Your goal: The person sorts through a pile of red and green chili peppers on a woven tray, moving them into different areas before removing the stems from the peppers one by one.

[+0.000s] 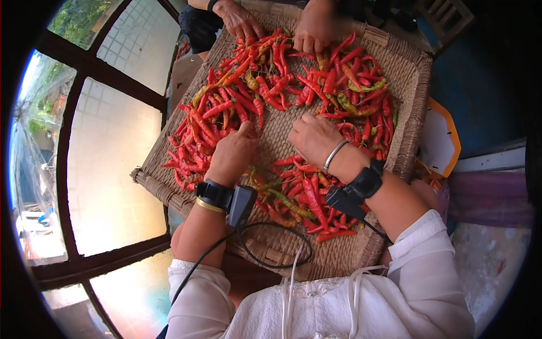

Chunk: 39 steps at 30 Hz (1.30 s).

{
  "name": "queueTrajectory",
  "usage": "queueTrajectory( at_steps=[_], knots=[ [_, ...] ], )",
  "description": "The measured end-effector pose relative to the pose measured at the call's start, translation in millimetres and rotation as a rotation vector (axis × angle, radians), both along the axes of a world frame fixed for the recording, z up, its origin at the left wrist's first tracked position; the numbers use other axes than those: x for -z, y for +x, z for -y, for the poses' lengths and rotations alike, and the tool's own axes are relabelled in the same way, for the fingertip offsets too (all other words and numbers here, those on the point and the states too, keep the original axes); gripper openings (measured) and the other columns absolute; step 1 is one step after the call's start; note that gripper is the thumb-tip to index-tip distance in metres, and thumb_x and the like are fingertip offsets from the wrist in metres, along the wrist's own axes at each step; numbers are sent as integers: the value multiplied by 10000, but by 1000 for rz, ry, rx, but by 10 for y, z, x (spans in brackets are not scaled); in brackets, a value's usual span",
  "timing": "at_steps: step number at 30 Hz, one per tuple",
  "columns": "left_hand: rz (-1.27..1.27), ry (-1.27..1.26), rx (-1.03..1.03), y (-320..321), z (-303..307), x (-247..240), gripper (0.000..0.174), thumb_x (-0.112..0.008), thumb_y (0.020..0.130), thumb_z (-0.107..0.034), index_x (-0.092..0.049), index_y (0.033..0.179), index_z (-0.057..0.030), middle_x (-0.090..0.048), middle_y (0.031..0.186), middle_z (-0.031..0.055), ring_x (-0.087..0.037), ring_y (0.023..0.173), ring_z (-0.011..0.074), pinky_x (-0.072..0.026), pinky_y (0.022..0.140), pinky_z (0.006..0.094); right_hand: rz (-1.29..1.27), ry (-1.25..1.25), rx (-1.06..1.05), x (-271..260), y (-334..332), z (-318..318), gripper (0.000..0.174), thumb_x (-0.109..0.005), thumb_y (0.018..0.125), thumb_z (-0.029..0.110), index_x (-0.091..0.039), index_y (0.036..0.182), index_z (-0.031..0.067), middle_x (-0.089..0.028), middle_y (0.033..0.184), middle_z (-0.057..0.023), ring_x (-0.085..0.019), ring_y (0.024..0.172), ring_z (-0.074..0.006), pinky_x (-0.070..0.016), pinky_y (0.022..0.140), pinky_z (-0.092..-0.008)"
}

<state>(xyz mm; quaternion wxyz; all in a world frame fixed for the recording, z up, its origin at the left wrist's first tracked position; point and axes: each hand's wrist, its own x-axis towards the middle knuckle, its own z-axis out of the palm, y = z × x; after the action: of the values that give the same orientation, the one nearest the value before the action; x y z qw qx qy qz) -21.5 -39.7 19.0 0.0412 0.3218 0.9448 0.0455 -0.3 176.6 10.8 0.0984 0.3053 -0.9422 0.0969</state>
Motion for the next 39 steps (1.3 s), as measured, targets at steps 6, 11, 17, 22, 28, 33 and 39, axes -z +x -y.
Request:
queueTrajectory(
  at_steps=[6, 11, 17, 22, 28, 33, 39],
  knots=[
    [-18, 94, 13, -39, -40, -81, 66, -577, 705, -72, -583, 771, -71, -549, 961, 72, -595, 769, 280, -486, 651, 390, 115, -74, 3, -73, 11, 20, 97, -620, 720, 122, -590, 804, 83, -550, 844, -72, -525, 867, -260, -453, 779, -383],
    [23, 474, -6, -20, -85, -298, 57, -575, 767, -47, -571, 824, -57, -585, 891, 87, -596, 743, 277, -483, 648, 334, 199, -254, 3, -115, 10, 60, 223, -647, 719, 124, -602, 931, 70, -568, 906, -103, -538, 908, -277, -447, 815, -394],
    [389, 834, -175, 18, -125, -305, 44, -593, 834, -54, -573, 869, -38, -621, 809, 27, -572, 674, 98, -458, 606, 231, 427, -605, -23, -146, 36, 147, 286, -649, 711, 120, -594, 976, 27, -588, 892, -130, -591, 823, -268, -482, 753, -361],
    [902, 1410, -151, 74, -216, -361, 71, -595, 859, -79, -562, 907, -38, -623, 828, 20, -550, 664, 55, -461, 595, 199, 550, -797, 45, -145, 33, 180, 320, -679, 720, 223, -584, 980, 61, -598, 825, -129, -603, 755, -303, -483, 668, -375],
    [1013, 1471, -104, 97, -254, -303, 84, -595, 860, -102, -565, 929, -63, -621, 872, 45, -546, 659, 64, -456, 608, 199, 341, -790, 42, -183, 24, 193, 200, -651, 749, 229, -566, 814, 59, -603, 739, -130, -600, 691, -317, -476, 609, -393],
    [709, 1357, -299, 84, -253, -251, 148, -575, 869, -126, -581, 998, -54, -612, 939, 38, -563, 714, 92, -473, 645, 233, 307, -733, 132, -216, -78, 54, 203, -619, 786, 231, -549, 783, 40, -586, 709, -168, -583, 688, -348, -462, 599, -404],
    [-164, 196, -51, -17, -88, 34, 232, -587, 719, -59, -634, 944, -95, -581, 936, 69, -536, 886, 285, -455, 780, 347, 61, -715, 483, -414, -310, -359, 305, -618, 791, 213, -565, 1037, 41, -609, 682, -125, -602, 671, -309, -471, 623, -405]
  ],
)
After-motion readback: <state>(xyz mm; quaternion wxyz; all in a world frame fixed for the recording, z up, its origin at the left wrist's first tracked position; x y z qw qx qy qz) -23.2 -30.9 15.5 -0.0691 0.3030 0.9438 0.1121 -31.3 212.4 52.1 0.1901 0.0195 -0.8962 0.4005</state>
